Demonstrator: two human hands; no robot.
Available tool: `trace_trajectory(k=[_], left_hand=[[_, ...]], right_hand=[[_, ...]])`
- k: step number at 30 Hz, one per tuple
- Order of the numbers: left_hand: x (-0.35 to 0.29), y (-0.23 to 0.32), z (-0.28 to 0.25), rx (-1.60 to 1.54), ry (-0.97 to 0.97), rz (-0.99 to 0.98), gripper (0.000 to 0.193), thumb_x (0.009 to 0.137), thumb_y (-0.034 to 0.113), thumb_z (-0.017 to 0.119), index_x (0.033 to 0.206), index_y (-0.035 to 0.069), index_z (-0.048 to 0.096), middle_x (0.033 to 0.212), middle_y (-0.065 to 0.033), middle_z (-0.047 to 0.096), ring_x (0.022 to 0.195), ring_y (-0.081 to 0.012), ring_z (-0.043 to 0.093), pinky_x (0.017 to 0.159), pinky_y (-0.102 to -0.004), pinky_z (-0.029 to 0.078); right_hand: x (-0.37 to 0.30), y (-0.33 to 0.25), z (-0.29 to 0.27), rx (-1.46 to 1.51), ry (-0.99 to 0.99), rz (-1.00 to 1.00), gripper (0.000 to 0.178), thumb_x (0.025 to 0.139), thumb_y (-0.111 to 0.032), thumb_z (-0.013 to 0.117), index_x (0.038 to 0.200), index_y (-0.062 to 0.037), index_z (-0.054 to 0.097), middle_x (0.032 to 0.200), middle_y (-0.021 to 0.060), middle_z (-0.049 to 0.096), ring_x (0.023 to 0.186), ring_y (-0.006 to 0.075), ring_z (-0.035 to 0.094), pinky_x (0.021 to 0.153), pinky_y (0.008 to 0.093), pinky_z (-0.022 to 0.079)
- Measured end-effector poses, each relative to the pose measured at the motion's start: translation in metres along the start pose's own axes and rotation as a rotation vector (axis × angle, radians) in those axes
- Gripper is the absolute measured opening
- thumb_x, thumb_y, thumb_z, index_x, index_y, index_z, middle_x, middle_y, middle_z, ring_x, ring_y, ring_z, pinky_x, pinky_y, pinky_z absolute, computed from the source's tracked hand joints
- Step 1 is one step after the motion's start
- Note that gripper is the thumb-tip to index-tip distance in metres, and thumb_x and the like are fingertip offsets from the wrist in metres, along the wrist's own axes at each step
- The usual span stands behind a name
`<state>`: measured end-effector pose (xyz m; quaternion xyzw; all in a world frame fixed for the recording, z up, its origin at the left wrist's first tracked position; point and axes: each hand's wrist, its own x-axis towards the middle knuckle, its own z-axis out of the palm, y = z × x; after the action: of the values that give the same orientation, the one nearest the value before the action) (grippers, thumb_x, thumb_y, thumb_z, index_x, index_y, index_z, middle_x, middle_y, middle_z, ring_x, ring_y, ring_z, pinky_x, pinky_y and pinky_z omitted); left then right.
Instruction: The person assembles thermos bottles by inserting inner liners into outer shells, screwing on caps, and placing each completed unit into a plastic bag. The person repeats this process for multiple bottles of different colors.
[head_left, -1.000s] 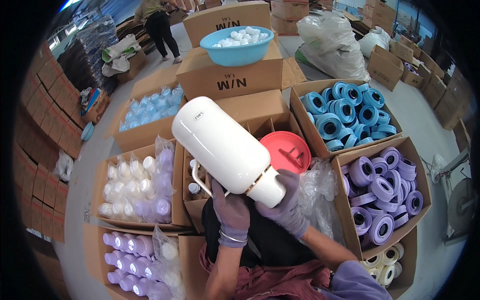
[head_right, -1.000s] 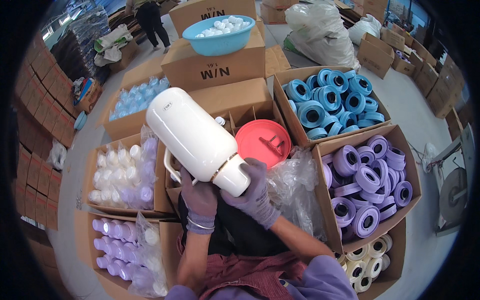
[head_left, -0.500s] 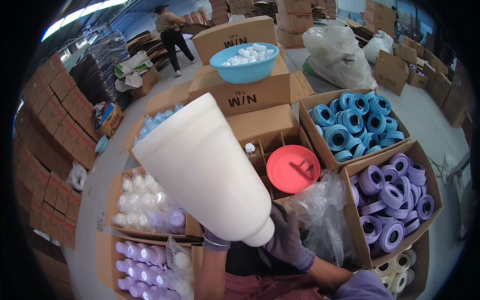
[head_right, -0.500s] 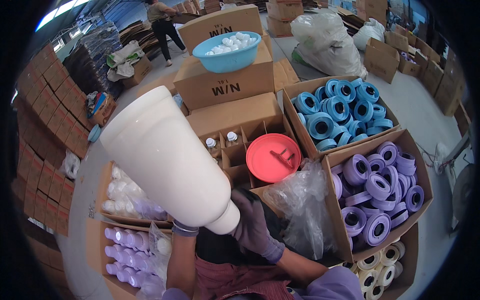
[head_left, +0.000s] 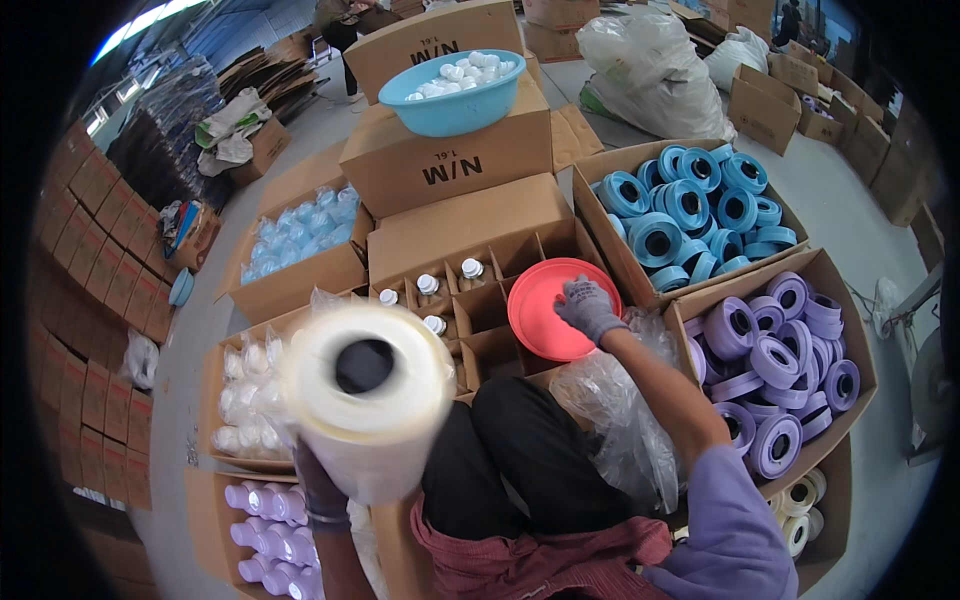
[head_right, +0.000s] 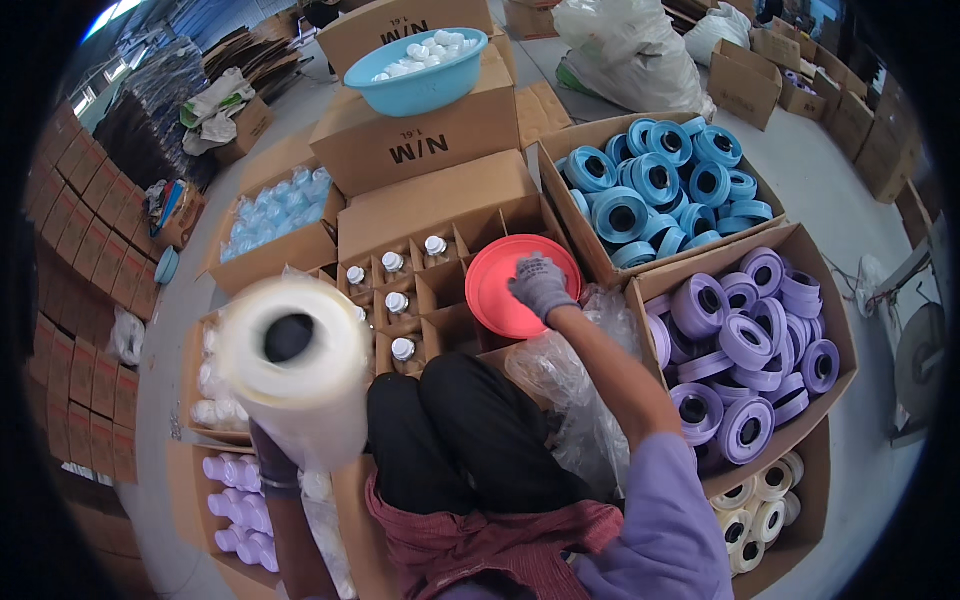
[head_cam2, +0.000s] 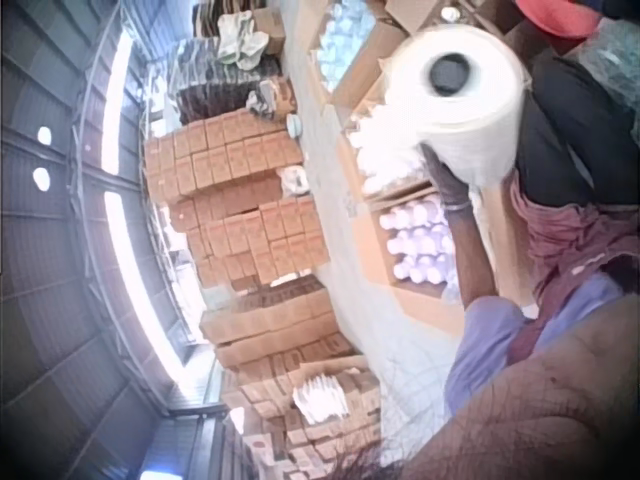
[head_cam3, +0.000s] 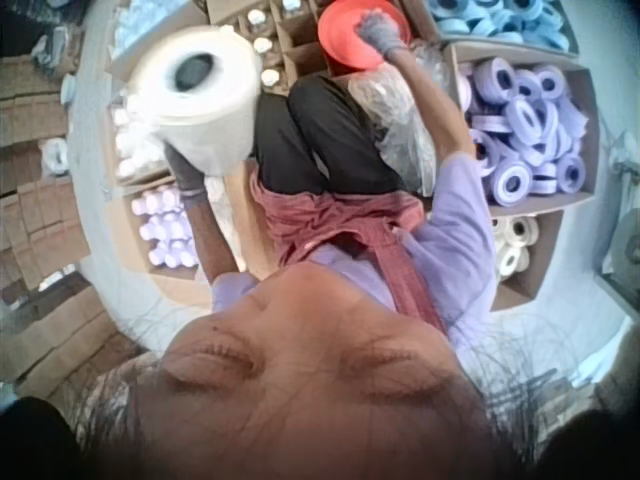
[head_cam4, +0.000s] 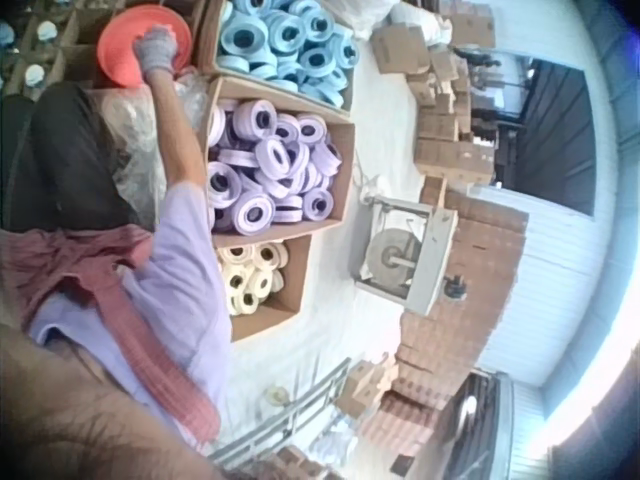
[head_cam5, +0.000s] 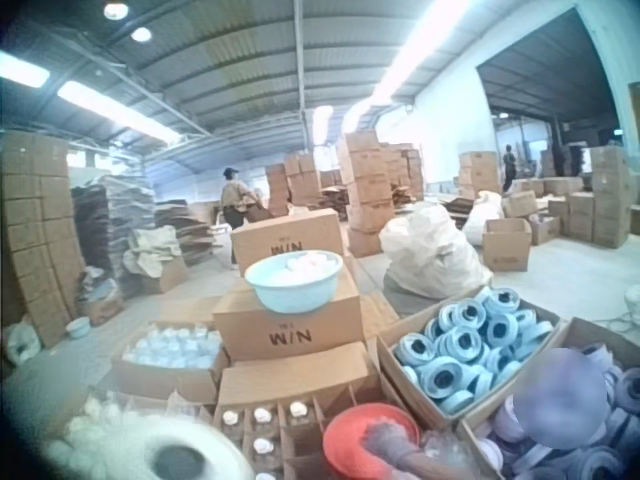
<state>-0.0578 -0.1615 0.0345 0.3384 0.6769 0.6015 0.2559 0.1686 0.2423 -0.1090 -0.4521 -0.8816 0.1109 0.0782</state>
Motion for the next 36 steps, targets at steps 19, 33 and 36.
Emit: trace_trajectory(k=[19,33,36], left_hand=[[0.045,-0.084,-0.024,-0.258,-0.371,-0.388,0.038,0.104,0.022,0.044,0.134,0.000,0.053,0.122,-0.0141,0.065,0.111,-0.0211,0.065,0.097,-0.0362,0.054],[-0.007,-0.003,0.007,0.240,0.248,0.323,0.014,0.090,0.001,0.055,0.092,-0.003,0.069,0.088,-0.0122,0.069,0.085,-0.0245,0.068,0.086,-0.0378,0.054],[-0.005,0.025,0.018,0.556,0.228,0.766,0.015,0.092,0.006,0.056,0.089,-0.002,0.068,0.089,-0.0128,0.070,0.091,-0.0266,0.069,0.090,-0.0365,0.052]], right_hand=[[-0.106,-0.130,-0.161,0.317,0.343,-1.537,0.023,0.075,-0.018,0.069,0.095,-0.0135,0.060,0.109,0.0074,0.058,0.111,0.0286,0.057,0.103,0.0478,0.046],[-0.151,-0.119,-0.116,1.427,-0.786,0.067,0.027,0.101,-0.033,0.051,0.092,-0.0090,0.057,0.074,0.0036,0.059,0.049,0.0105,0.050,0.044,0.0234,0.039],[-0.163,-0.111,-0.095,1.754,-0.894,0.349,0.031,0.102,-0.033,0.052,0.088,-0.0066,0.059,0.070,0.0019,0.057,0.044,0.0104,0.045,0.041,0.0231,0.036]])
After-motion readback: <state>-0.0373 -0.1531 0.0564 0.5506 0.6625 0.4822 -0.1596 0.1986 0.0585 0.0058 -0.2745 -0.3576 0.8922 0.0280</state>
